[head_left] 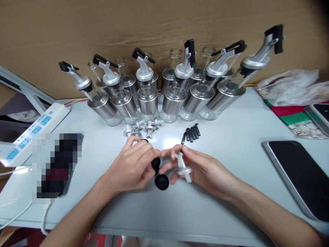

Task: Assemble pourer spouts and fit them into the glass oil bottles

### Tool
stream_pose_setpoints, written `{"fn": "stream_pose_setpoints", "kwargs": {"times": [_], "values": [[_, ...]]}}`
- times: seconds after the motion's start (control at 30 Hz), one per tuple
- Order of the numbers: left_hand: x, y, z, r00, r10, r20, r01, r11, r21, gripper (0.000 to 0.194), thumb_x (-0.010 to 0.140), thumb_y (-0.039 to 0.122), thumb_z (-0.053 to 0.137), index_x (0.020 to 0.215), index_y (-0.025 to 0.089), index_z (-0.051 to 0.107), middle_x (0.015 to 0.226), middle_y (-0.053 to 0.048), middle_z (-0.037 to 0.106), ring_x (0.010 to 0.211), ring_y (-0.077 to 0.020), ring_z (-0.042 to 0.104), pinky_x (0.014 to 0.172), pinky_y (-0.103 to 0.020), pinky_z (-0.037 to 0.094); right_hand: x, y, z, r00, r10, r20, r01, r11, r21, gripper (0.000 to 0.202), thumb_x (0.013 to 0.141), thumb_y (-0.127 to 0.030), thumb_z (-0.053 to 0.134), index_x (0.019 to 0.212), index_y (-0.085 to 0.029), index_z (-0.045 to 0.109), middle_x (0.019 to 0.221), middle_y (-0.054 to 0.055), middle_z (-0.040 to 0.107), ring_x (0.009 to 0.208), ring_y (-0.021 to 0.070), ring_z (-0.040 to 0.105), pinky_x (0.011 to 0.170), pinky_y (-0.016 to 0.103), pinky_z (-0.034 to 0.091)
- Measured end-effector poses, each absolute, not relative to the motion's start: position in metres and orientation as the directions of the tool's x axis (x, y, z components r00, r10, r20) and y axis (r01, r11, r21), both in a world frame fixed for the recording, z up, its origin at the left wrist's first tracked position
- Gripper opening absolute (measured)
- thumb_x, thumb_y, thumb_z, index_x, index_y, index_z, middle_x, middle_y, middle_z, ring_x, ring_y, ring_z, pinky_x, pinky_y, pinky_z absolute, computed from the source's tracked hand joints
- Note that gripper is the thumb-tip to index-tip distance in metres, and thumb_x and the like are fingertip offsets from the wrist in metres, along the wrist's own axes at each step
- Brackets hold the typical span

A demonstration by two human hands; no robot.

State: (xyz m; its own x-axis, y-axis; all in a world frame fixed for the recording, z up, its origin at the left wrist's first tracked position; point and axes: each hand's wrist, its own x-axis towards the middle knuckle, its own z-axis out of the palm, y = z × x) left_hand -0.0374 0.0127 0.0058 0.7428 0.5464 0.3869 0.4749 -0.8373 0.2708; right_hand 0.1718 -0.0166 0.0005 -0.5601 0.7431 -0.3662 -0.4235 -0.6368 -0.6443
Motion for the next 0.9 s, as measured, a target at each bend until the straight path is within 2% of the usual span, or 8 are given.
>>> {"fn": "stream_pose_setpoints", "kwargs": {"times": [0.07,0.13,0.23,0.33,0.5,0.7,0.9], "values": [[-0.0355,0.0111,0.0044,0.752,0.543,0.373,0.46,-0.838,0.293,0.029,0.077,0.003,0.041,0.101,0.017,0.05,0.07,0.001,0.051,0.064,-0.0144,0.045,0.076,-0.031,0.04,0.1697,-0.0182,-0.0018,-0.585,0.734,-0.346,-0.435,-0.644,-0.63,0.028,0.088,-0.046,0.056,0.084,-0.019,0.062,0.085,0.005,0.066,0.083,0.0181,0.064,0.078,0.032,0.046],[-0.0343,0.0099,0.0033,0.747,0.563,0.355,0.458,-0.822,0.34,0.03,0.078,0.003,0.041,0.102,0.018,0.05,0.073,0.0,0.051,0.067,-0.0149,0.046,0.071,-0.028,0.041,0.1688,-0.0185,-0.0033,-0.573,0.747,-0.337,-0.459,-0.633,-0.624,0.028,0.089,-0.044,0.056,0.083,-0.018,0.064,0.086,0.006,0.066,0.086,0.0179,0.063,0.082,0.032,0.045],[-0.0338,0.0088,0.0025,0.727,0.592,0.348,0.438,-0.79,0.428,0.031,0.079,0.002,0.041,0.104,0.018,0.049,0.079,-0.002,0.054,0.071,-0.0148,0.049,0.067,-0.025,0.043,0.1694,-0.0174,-0.0042,-0.561,0.758,-0.334,-0.487,-0.628,-0.607,0.026,0.088,-0.042,0.058,0.082,-0.017,0.064,0.098,0.007,0.065,0.091,0.0189,0.062,0.081,0.032,0.046],[-0.0342,0.0088,0.0035,0.739,0.586,0.332,0.389,-0.774,0.5,0.035,0.08,0.002,0.043,0.111,0.017,0.047,0.087,-0.004,0.057,0.078,-0.0149,0.052,0.072,-0.025,0.046,0.1706,-0.0162,-0.0046,-0.559,0.754,-0.347,-0.501,-0.64,-0.583,0.026,0.086,-0.041,0.06,0.081,-0.016,0.062,0.106,0.008,0.063,0.091,0.019,0.062,0.081,0.032,0.047],[-0.036,0.0104,0.0064,0.755,0.59,0.285,0.363,-0.739,0.567,0.038,0.078,0.003,0.045,0.112,0.018,0.048,0.087,-0.004,0.056,0.078,-0.0146,0.051,0.07,-0.025,0.046,0.1709,-0.0154,-0.0061,-0.556,0.736,-0.387,-0.496,-0.667,-0.556,0.024,0.089,-0.039,0.056,0.084,-0.016,0.061,0.094,0.007,0.065,0.088,0.0195,0.064,0.078,0.032,0.048],[-0.0356,0.008,0.0052,0.74,0.591,0.321,0.333,-0.736,0.589,0.035,0.077,0.0,0.044,0.106,0.018,0.051,0.085,-0.003,0.056,0.075,-0.0136,0.05,0.068,-0.024,0.046,0.1716,-0.0146,-0.0063,-0.606,0.698,-0.382,-0.487,-0.705,-0.514,0.023,0.087,-0.038,0.059,0.083,-0.015,0.059,0.088,0.006,0.064,0.085,0.0208,0.067,0.077,0.031,0.049],[-0.0356,0.0074,0.0006,0.713,0.542,0.445,0.308,-0.812,0.495,0.027,0.081,0.0,0.046,0.102,0.016,0.052,0.086,-0.005,0.058,0.08,-0.0146,0.055,0.071,-0.025,0.049,0.1724,-0.0139,-0.0042,-0.629,0.707,-0.323,-0.52,-0.692,-0.501,0.022,0.085,-0.036,0.062,0.083,-0.014,0.062,0.084,0.003,0.061,0.088,0.021,0.067,0.081,0.031,0.049]]}}
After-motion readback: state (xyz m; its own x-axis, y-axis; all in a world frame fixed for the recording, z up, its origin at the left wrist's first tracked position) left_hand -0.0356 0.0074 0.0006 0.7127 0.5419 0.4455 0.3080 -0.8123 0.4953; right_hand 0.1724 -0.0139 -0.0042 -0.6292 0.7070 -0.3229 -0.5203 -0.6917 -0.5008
